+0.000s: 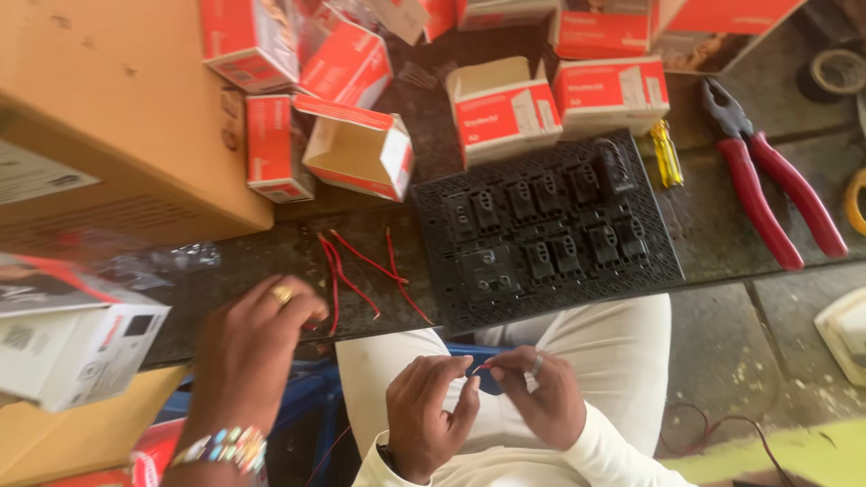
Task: The person connects electrical wires to a switchboard by hand and using a screwdriver. The person strips wires with a pair of pliers and secures the wire ends into the terminals on the back of the switches.
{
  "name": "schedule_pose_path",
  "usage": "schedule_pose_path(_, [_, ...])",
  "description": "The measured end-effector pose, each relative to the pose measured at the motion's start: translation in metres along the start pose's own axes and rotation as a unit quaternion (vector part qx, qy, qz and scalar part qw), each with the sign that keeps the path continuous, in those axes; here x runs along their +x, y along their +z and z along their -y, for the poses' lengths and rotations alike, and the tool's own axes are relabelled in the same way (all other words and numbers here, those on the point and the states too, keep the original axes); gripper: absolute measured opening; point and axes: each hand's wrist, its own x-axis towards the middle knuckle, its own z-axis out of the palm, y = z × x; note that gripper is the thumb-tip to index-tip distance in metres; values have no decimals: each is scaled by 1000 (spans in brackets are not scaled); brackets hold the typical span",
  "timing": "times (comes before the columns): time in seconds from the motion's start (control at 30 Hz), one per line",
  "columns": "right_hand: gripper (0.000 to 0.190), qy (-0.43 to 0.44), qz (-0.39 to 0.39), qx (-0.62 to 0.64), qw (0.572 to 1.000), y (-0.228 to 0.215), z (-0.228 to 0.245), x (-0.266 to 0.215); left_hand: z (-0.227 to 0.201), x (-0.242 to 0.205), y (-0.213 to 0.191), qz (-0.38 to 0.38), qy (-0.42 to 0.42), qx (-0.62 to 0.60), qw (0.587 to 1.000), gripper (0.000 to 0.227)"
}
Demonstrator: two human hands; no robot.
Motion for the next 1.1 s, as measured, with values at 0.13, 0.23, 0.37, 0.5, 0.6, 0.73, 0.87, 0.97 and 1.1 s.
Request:
schedule_pose_path(0.13, [19,-198,-55,-137,969,-5,27,0,2,-4,5,-15,74,30,997,29])
schedule_pose_path(0.23, [19,-248,-63,-165,953,-7,36,-3,3,-6,5,-28,86,53,995,28])
schedule_pose_path(0.37, [19,-251,-62,-173,950,-2,37,-4,5,-8,-1,-46,91,69,992,25])
schedule_pose_path(0.5, [20,-250,-71,-171,950,0,38,4,-2,-2,-10,-79,77,32,993,29])
schedule_pose_path(0.6, [17,-228,-51,-173,957,6,26,-2,-22,-12,-20,-58,-63,-136,987,23])
schedule_pose_path(0.73, [18,-143,-9,-121,982,15,1,-12,-24,10,-40,32,-110,-272,955,6])
schedule_pose_path(0.87, [15,-87,-6,-89,992,10,-21,-27,-31,20,-30,-24,75,-84,993,24])
schedule_pose_path(0.97, [27,-57,-52,-70,995,1,-14,-33,-20,11,-8,29,105,-8,994,30])
schedule_pose_path(1.1, [21,-142,-49,-136,979,-8,15,-20,-4,-13,11,26,14,-9,1000,28])
